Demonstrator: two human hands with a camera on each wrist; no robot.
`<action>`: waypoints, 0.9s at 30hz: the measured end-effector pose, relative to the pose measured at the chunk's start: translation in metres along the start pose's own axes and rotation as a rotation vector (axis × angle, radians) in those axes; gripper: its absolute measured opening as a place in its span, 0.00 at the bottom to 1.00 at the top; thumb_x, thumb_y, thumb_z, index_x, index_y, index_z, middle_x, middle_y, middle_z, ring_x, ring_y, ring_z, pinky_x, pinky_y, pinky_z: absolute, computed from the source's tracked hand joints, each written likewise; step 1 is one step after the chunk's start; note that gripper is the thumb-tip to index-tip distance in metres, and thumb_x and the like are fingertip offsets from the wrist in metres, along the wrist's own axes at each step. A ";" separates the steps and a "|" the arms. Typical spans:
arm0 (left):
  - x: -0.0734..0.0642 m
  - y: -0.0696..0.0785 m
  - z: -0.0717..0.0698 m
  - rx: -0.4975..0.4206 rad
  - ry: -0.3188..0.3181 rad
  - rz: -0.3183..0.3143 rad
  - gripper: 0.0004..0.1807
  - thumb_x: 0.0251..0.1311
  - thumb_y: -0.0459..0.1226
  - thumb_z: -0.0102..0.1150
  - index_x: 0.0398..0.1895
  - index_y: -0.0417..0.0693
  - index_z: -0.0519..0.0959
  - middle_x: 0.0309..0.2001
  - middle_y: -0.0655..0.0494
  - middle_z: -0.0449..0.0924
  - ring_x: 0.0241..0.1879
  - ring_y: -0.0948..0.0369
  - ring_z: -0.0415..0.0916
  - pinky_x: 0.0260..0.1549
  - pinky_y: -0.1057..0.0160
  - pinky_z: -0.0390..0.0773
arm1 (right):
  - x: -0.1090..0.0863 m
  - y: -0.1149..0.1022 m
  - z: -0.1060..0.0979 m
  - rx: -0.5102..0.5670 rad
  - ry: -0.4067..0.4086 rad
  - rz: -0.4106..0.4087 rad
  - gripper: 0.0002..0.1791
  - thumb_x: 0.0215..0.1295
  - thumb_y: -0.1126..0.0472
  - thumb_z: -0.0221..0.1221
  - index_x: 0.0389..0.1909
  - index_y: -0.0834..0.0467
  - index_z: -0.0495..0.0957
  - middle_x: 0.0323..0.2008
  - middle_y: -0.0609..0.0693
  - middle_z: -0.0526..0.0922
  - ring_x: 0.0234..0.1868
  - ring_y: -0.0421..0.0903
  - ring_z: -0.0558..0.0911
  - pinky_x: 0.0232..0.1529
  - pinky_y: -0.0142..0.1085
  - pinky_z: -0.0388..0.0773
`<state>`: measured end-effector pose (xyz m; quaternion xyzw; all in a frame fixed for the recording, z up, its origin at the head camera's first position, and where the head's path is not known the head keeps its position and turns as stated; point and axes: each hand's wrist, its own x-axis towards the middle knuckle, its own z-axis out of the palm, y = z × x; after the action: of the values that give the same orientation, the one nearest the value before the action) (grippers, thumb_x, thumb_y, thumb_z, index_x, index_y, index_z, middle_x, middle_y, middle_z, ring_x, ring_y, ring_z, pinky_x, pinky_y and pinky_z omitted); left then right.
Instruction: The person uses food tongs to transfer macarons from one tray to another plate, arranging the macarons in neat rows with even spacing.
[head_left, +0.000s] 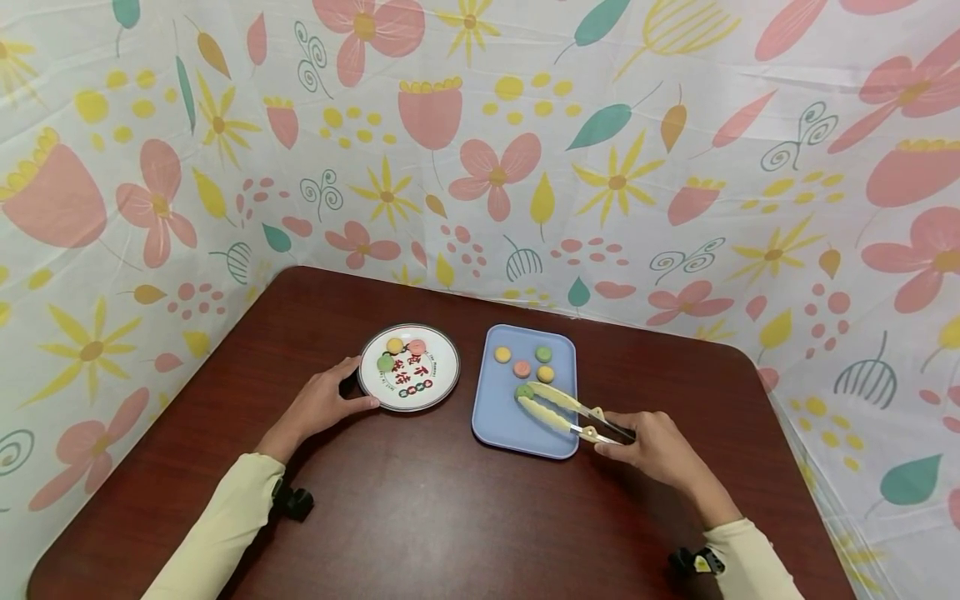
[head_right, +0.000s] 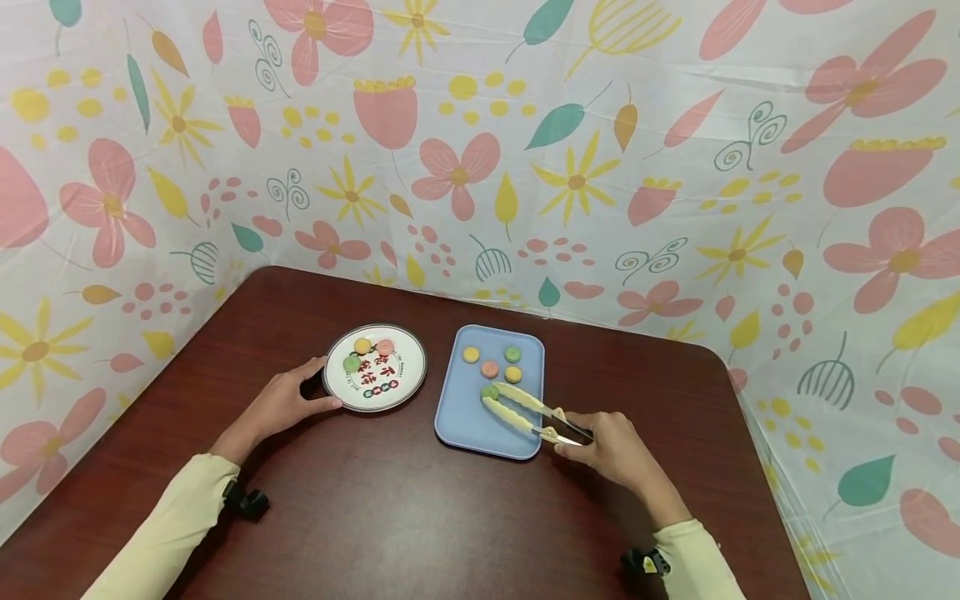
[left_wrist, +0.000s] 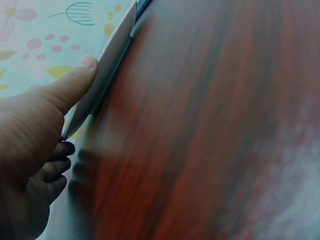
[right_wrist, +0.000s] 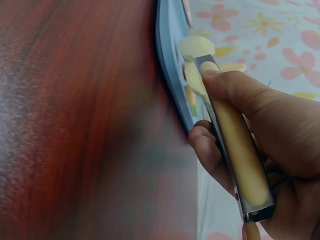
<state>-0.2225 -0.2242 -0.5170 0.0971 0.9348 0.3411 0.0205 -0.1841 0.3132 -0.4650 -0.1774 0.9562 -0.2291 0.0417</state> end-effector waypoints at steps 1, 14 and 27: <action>0.000 0.000 0.000 -0.003 0.002 -0.002 0.57 0.53 0.62 0.72 0.78 0.39 0.61 0.76 0.37 0.61 0.77 0.40 0.55 0.69 0.38 0.64 | 0.000 0.000 -0.001 -0.001 0.003 -0.001 0.32 0.57 0.50 0.75 0.60 0.62 0.83 0.37 0.47 0.87 0.23 0.37 0.70 0.20 0.29 0.68; -0.001 0.000 -0.001 -0.003 -0.003 0.001 0.57 0.54 0.62 0.72 0.79 0.40 0.61 0.76 0.38 0.61 0.77 0.41 0.55 0.70 0.38 0.63 | 0.015 -0.019 -0.028 -0.006 0.018 -0.070 0.31 0.59 0.50 0.75 0.60 0.61 0.83 0.20 0.38 0.76 0.17 0.35 0.68 0.17 0.30 0.66; 0.001 -0.001 0.000 -0.011 -0.004 0.002 0.57 0.53 0.62 0.72 0.79 0.40 0.61 0.76 0.37 0.61 0.76 0.40 0.56 0.70 0.38 0.63 | 0.050 -0.052 -0.046 -0.021 0.006 -0.152 0.32 0.59 0.50 0.74 0.62 0.62 0.81 0.16 0.39 0.73 0.16 0.37 0.66 0.18 0.30 0.64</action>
<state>-0.2234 -0.2250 -0.5173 0.0987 0.9327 0.3462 0.0227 -0.2217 0.2711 -0.4006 -0.2493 0.9424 -0.2221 0.0195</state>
